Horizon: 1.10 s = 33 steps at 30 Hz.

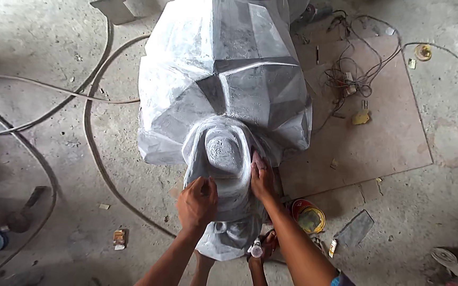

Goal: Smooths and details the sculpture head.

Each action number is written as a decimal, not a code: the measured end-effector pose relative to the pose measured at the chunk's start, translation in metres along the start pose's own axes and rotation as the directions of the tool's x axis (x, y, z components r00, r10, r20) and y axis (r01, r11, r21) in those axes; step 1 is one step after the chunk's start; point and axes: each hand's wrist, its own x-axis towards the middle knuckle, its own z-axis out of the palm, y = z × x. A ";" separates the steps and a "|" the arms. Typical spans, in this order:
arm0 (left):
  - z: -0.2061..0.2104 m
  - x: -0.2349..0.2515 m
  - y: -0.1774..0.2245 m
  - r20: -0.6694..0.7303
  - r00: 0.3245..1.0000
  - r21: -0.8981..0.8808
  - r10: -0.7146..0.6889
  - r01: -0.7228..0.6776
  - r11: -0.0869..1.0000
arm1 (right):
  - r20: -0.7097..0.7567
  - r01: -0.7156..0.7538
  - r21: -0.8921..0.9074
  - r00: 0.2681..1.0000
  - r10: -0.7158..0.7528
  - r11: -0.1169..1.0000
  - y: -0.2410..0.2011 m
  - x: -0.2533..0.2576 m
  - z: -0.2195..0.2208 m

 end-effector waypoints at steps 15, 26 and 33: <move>-0.003 0.000 0.003 0.040 0.999 0.011 -0.032 0.031 0.999 | 0.000 0.040 0.097 0.999 -0.040 0.994 0.000 -0.108 -0.001; -0.004 -0.002 0.005 0.052 0.998 0.041 -0.026 0.024 0.999 | -0.049 0.006 0.051 0.999 -0.004 0.999 -0.008 -0.122 0.003; -0.008 -0.003 0.007 0.074 0.995 0.011 -0.059 0.058 0.998 | 0.044 -0.102 -0.108 0.993 0.107 0.989 -0.007 -0.072 -0.001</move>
